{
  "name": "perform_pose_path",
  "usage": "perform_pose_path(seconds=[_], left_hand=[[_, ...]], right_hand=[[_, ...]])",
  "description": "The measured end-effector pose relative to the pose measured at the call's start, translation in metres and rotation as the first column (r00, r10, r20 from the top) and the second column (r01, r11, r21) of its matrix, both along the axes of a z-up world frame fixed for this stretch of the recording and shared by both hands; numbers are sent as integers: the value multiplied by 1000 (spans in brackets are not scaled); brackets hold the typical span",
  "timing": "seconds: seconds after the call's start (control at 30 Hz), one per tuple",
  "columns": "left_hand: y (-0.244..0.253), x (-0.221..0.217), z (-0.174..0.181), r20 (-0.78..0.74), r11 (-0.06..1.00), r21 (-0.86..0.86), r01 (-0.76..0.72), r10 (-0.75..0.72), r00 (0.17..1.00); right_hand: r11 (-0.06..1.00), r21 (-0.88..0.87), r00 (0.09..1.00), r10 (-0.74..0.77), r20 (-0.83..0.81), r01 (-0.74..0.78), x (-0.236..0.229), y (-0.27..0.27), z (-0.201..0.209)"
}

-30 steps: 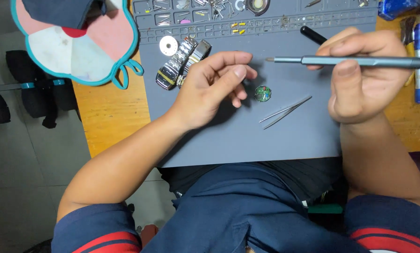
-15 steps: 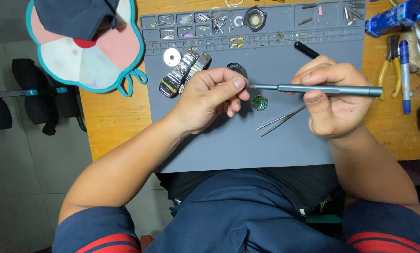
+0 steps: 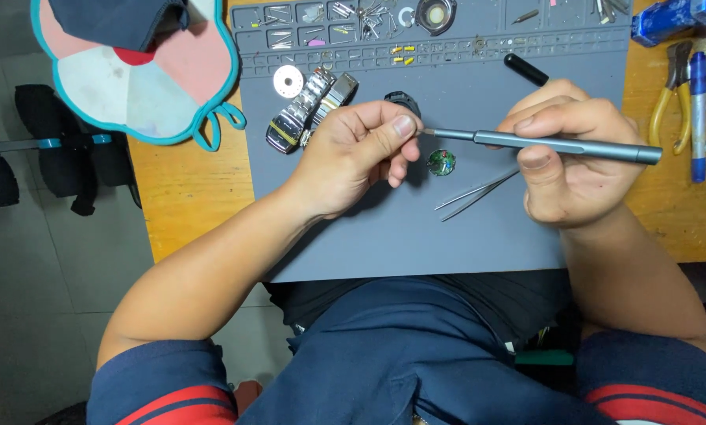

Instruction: The person cleans a small green circuit board with a pink brush and then uses a precision screwdriver to manipulate components on the board. The work is performed on a grey mat placed on the person's lap.

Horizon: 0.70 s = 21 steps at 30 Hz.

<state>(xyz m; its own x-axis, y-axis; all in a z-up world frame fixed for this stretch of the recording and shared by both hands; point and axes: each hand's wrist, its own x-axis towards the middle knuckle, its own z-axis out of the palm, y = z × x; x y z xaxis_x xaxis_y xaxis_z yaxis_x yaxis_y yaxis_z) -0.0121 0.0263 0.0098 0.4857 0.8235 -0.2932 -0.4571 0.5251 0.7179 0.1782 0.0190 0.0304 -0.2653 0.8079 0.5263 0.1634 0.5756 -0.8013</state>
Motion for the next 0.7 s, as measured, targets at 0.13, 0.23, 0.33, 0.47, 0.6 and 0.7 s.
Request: perform_pose_path(seconds=[0.13, 0.23, 0.33, 0.47, 0.6, 0.7], left_hand=[[0, -1, 1, -2, 1000, -14, 1, -1, 1000], [1, -3, 1, -3, 1000, -22, 8, -8, 1000], [0, -4, 0, 101, 999, -50, 11, -6, 995], [0, -3, 0, 45, 1000, -21, 4, -3, 999], [-1, -2, -1, 23, 999, 53, 9, -10, 1000], [-2, -2, -1, -23, 993, 117, 14, -12, 1000]], right_hand=[[1000, 10, 1000, 1, 19, -1, -1, 0, 2], [999, 33, 999, -14, 29, 13, 0, 1, 0], [999, 29, 1000, -19, 14, 19, 1, 1, -2], [999, 44, 1000, -6, 13, 5, 2, 1, -2], [999, 41, 1000, -3, 9, 2, 3, 1, -3], [999, 37, 1000, -11, 11, 11, 2, 1, -3]])
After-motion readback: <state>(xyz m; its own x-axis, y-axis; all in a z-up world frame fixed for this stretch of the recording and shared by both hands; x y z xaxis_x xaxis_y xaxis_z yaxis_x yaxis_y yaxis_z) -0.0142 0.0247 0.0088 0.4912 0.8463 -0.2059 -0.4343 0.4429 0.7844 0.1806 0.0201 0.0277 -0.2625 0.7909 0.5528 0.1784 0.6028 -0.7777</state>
